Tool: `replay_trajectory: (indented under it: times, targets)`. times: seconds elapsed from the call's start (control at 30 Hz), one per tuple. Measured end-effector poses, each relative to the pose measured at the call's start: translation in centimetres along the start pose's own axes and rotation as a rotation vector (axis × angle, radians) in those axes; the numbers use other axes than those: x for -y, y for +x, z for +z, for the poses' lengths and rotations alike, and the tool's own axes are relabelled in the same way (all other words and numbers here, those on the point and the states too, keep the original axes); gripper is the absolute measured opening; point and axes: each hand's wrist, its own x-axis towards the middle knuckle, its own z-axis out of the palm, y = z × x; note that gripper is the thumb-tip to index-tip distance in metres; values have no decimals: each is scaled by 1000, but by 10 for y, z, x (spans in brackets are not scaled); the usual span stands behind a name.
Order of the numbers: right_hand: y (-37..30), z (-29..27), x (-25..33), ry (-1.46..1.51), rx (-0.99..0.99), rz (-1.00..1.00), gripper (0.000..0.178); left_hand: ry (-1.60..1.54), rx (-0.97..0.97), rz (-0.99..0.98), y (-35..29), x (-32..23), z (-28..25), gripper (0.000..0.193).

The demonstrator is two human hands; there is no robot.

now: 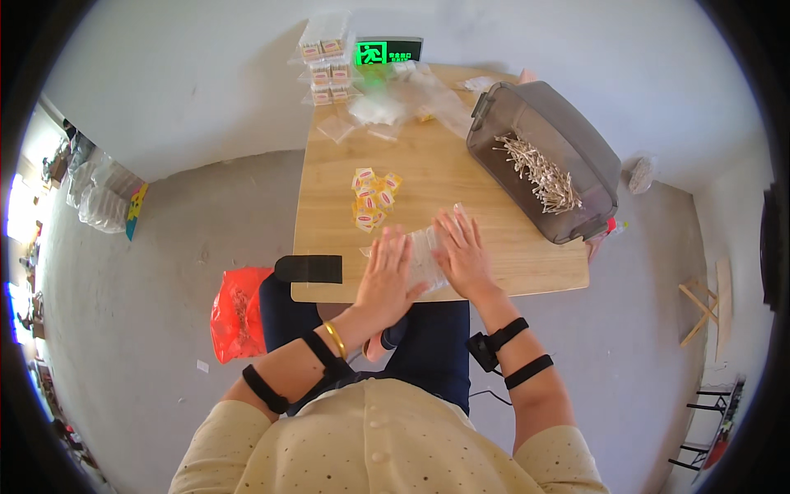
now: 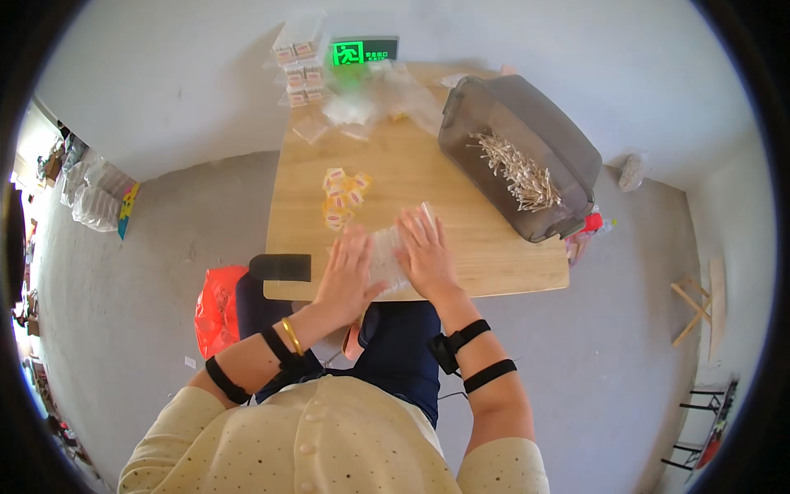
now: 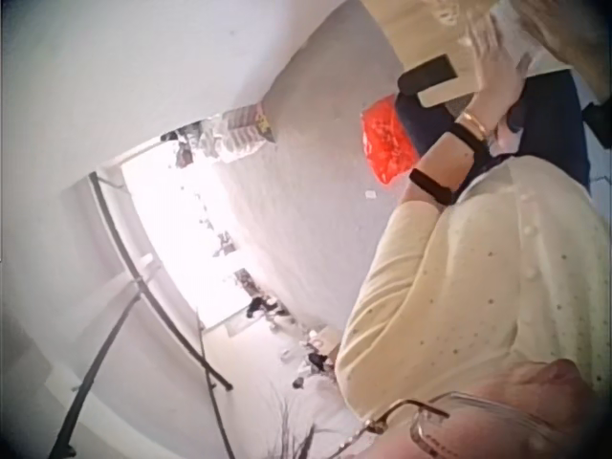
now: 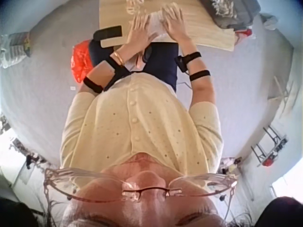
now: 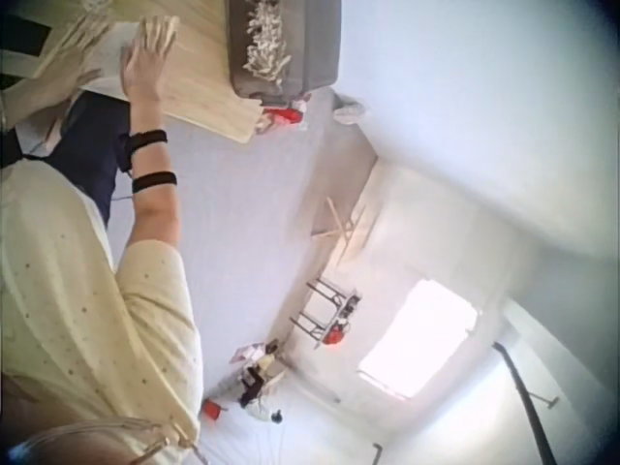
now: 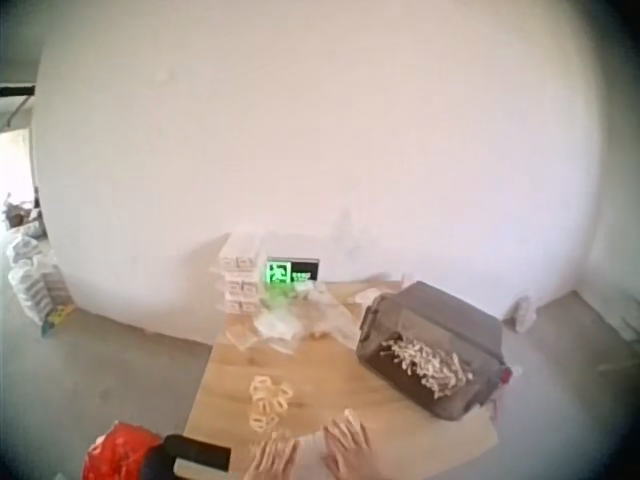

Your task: The recorder is seen counting and packing cotton swabs into plastic bags.

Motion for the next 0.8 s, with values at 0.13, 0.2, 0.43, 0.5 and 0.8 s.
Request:
replay_trajectory:
  times: [0.13, 0.2, 0.43, 0.5, 0.8]
  targets:
    - [-3, 8, 8, 6, 84, -6, 64, -42, 104, 55, -4, -3, 32, 99]
    - [-6, 12, 8, -4, 120, 5, 66, 5, 171, 34, -3, -6, 30, 102]
    - [-1, 9, 3, -9, 183, 18, 68, -32, 186, 30, 7, -9, 24, 107]
    - [-1, 11, 0, 7, 187, 15, 68, -28, 204, 40, 6, -10, 22, 109]
    - [-4, 19, 21, 55, 185, -49, 73, -96, 98, -75, -5, 1, 23, 115]
